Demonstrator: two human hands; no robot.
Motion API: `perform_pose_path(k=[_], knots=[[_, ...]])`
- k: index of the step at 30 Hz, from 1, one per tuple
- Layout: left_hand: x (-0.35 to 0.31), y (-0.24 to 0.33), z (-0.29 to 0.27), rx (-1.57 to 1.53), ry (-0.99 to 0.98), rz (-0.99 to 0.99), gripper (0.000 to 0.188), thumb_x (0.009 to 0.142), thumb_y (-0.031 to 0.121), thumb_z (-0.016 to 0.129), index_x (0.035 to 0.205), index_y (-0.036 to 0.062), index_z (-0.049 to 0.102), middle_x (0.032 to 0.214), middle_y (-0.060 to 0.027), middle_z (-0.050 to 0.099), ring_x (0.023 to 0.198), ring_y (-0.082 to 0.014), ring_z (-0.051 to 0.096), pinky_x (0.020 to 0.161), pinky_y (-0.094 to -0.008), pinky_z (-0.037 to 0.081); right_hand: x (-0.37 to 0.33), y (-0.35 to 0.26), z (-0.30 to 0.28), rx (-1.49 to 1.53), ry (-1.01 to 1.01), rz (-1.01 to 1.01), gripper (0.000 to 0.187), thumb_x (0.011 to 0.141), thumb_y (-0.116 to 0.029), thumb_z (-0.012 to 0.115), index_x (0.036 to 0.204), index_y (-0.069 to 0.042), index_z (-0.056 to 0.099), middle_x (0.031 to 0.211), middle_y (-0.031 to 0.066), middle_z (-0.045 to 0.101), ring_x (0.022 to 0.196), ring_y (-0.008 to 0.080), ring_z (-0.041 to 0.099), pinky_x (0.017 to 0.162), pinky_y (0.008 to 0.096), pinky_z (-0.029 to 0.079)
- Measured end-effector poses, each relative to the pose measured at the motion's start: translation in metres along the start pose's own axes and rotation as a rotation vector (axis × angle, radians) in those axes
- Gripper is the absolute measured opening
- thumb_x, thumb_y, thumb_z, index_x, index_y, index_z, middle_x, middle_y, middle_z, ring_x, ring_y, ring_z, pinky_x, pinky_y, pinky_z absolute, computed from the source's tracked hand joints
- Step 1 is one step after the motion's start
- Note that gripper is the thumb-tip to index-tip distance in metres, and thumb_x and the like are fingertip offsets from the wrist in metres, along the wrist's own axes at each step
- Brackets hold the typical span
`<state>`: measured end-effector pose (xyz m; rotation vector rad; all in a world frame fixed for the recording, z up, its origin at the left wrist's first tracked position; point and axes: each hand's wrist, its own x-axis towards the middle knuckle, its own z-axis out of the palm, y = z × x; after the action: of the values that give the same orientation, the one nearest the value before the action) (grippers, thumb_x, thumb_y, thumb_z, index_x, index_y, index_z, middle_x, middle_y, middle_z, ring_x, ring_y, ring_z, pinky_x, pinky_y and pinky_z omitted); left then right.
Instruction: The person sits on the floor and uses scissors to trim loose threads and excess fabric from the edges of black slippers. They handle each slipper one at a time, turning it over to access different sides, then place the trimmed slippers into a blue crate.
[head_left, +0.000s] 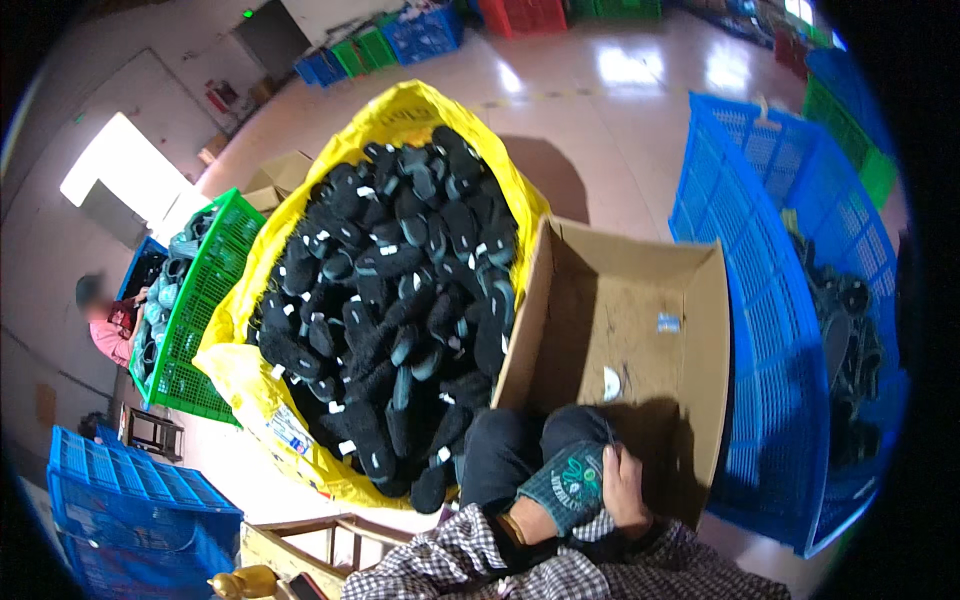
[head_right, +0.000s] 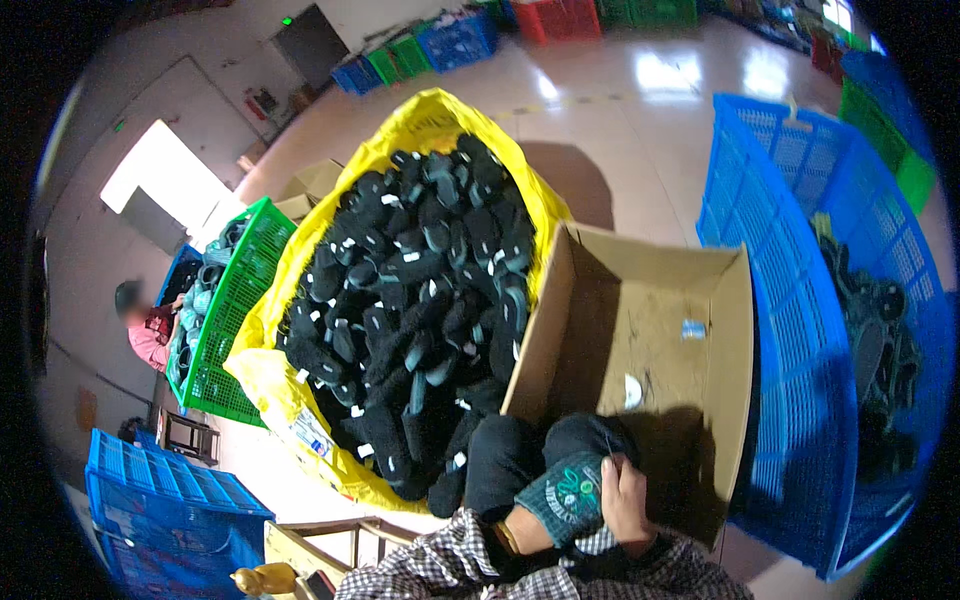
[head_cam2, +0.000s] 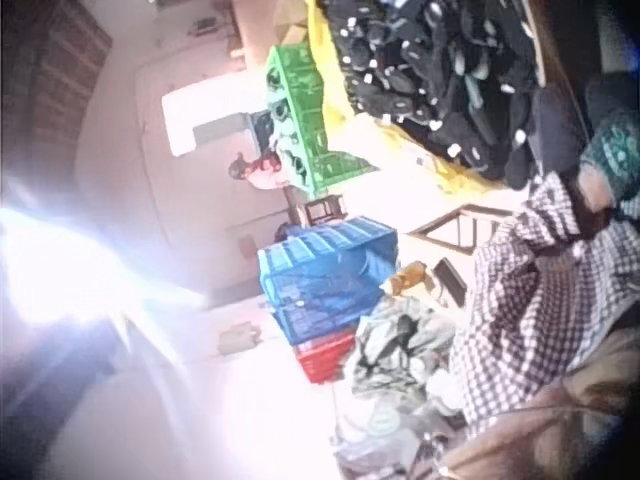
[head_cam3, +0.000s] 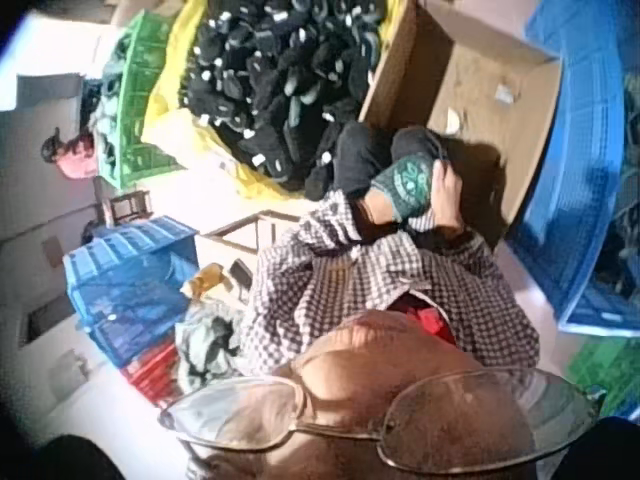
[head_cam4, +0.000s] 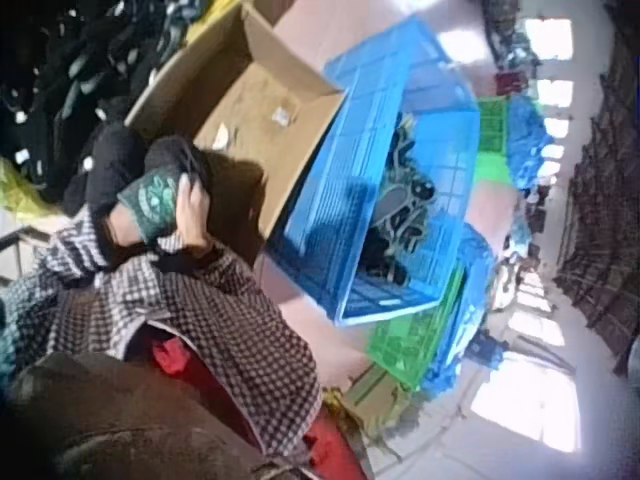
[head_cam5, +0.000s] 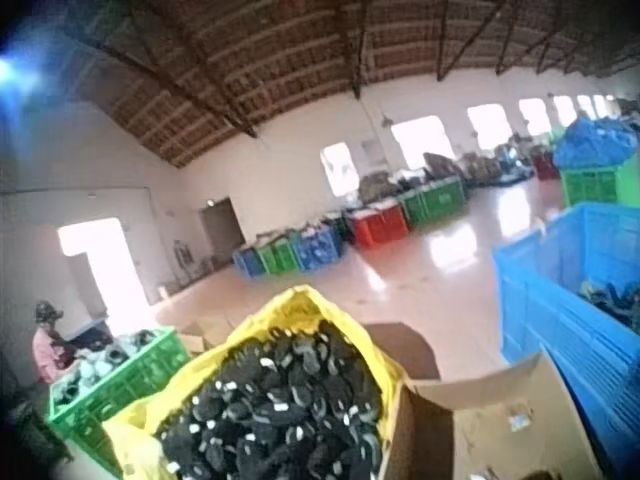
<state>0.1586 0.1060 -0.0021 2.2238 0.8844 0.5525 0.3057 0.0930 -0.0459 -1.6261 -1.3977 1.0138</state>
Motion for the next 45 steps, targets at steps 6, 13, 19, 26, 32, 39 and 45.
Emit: perform_pose_path(k=[6,13,19,26,32,39,45], knots=[[-0.013,-0.014,0.010,-0.118,0.049,0.008,0.032,0.096,0.012,0.039,0.120,0.0023,0.057,0.120,-0.0150,0.059,0.114,-0.0273,0.055,0.102,-0.0366,0.041,0.002,0.003,0.009,-0.025,0.042,-0.043,0.032,0.098,-0.026,0.047,0.084,0.002,0.054,0.072,0.0249,0.054,0.068,0.0440,0.054,0.059,0.0474,0.040],[-0.026,-0.001,-0.001,-0.230,-0.046,-0.039,0.041,0.099,0.014,0.038,0.139,0.0064,0.045,0.142,-0.0143,0.046,0.131,-0.0259,0.044,0.114,-0.0364,0.028,-0.003,0.014,0.013,-0.119,0.096,-0.105,0.038,0.095,-0.032,0.056,0.082,0.003,0.056,0.075,0.0280,0.057,0.070,0.0473,0.056,0.059,0.0497,0.043],[-0.084,0.010,-0.005,0.064,-0.325,-0.083,0.029,0.077,0.007,0.058,0.104,0.0015,0.066,0.111,-0.0148,0.063,0.109,-0.0289,0.058,0.098,-0.0367,0.044,-0.007,0.010,0.016,-0.090,0.018,-0.104,0.036,0.096,-0.031,0.056,0.085,0.003,0.058,0.078,0.0277,0.058,0.073,0.0460,0.058,0.060,0.0473,0.045],[-0.134,-0.001,0.035,0.347,0.129,-0.069,0.041,0.077,0.005,0.057,0.116,-0.0063,0.059,0.109,-0.0184,0.064,0.113,-0.0335,0.056,0.099,-0.0383,0.044,-0.009,0.011,0.008,-0.031,0.035,-0.102,0.034,0.097,-0.029,0.054,0.086,0.003,0.054,0.072,0.0239,0.055,0.065,0.0390,0.056,0.059,0.0412,0.044],[-0.092,-0.033,0.062,0.123,0.081,-0.175,0.044,0.086,0.008,0.051,0.130,0.0072,0.056,0.134,-0.0153,0.054,0.125,-0.0331,0.049,0.108,-0.0441,0.036,-0.004,0.016,0.006,-0.023,-0.046,-0.119,0.034,0.096,-0.031,0.056,0.092,0.003,0.055,0.073,0.0217,0.056,0.064,0.0345,0.055,0.061,0.0391,0.045],[-0.093,-0.017,0.048,0.186,-0.070,-0.229,0.036,0.078,0.007,0.058,0.113,0.0033,0.064,0.120,-0.0133,0.062,0.118,-0.0307,0.053,0.101,-0.0416,0.042,-0.008,0.013,0.005,-0.016,0.011,-0.077,0.033,0.094,-0.029,0.061,0.088,0.003,0.056,0.070,0.0143,0.056,0.062,0.0203,0.051,0.062,0.0343,0.046],[-0.160,0.004,0.012,-0.061,0.187,-0.058,0.046,0.070,0.002,0.065,0.116,0.0016,0.064,0.123,-0.0139,0.061,0.119,-0.0298,0.054,0.105,-0.0404,0.039,-0.012,0.019,0.002,0.311,0.032,0.103,0.032,0.099,-0.031,0.054,0.087,-0.002,0.058,0.075,-0.0061,0.049,0.069,0.0052,0.042,0.065,0.0240,0.041]])
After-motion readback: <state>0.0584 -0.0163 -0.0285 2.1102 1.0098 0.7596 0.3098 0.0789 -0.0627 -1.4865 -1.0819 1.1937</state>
